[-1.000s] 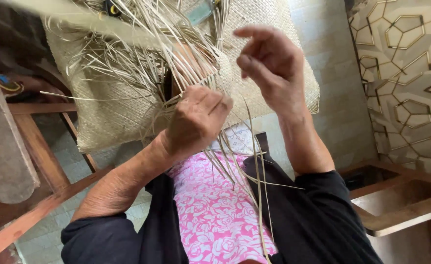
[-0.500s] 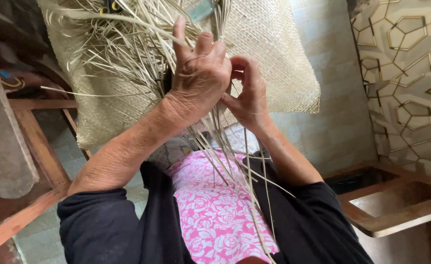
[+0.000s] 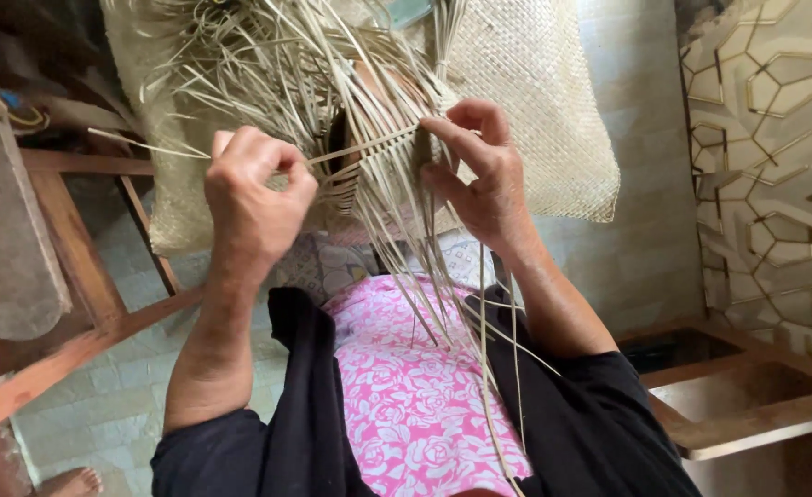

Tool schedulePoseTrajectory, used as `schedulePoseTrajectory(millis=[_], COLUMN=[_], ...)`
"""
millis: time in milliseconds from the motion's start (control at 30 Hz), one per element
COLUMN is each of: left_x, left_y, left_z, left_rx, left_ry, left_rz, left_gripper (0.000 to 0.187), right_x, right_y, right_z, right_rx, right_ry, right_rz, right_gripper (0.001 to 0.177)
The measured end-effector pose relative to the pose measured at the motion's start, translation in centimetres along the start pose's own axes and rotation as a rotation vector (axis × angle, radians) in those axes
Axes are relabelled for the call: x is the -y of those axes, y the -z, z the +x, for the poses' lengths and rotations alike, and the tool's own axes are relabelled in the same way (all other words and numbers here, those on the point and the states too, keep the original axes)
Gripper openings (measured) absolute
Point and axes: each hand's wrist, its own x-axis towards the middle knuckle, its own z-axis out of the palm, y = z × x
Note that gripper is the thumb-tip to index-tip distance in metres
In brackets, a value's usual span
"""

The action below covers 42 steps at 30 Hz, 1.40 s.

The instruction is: Weaving and trimming the brim of a straw hat using hands and a small scraping tool.

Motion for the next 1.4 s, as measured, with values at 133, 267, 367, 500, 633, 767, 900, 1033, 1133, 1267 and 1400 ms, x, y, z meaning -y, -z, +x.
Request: schedulePoseTrajectory(millis=[133, 267, 367, 500, 633, 767, 900, 1033, 1133, 1267, 1400], left_x=[-0.2, -4.6, -5.7, -6.9, -4.0, -2.2, -1.1, -0.9, -0.4, -0.1, 0.3], left_y=[1.5, 4.0, 1.7, -2.2, -7.8, -10.9, -11.3, -11.3, -11.6, -12.6, -11.8], left_z=[-0.2, 0.2, -1.2, -2.8, -3.4, -2.0, 0.0, 0.3, 0.0, -0.1, 0.5], left_rx=[0.01, -0.226, -0.303, -0.315, -0.399, -0.329, -0.15, 0.029, -0.004, -0.038, -0.042], left_ry=[0.125, 0.068, 0.035, 0.209, 0.452, 0.673, 0.665, 0.638, 0.531, 0.493, 0.395], left_rz=[-0.14, 0.061, -0.249, -0.52, -0.663, -0.977, -0.927, -1.337, -1.389, -1.388, -1.237], left_gripper=[0.019, 0.024, 0.025, 0.045, 0.059, 0.078, 0.078, 0.073, 0.06, 0.061, 0.053], right_x=[0.1, 0.1, 0.0, -1.8, -6.1, -7.3, -5.7, -3.8, -5.0, -6.2, -5.7], right_y=[0.3, 0.5, 0.7, 1.2, -0.2, -4.6, -6.6, -6.5, -7.3, -8.2, -6.6], right_z=[-0.1, 0.0, 0.2, 0.5, -0.3, -2.2, -0.4, 0.0, -0.8, -1.3, -0.9], right_rx=[0.018, 0.064, 0.067, 0.11, -0.182, -0.18, -0.284, -0.366, -0.305, -0.344, -0.373], right_ry=[0.061, 0.098, 0.096, 0.082, -0.216, -0.322, -0.789, -0.809, -0.667, -0.463, -0.718], right_rz=[0.021, -0.002, -0.048, -0.091, 0.559, 0.733, 1.372, 1.358, 1.475, 1.499, 1.326], right_gripper=[0.048, 0.046, 0.046, 0.047, 0.024, 0.076, 0.071, 0.063, 0.06, 0.053, 0.061])
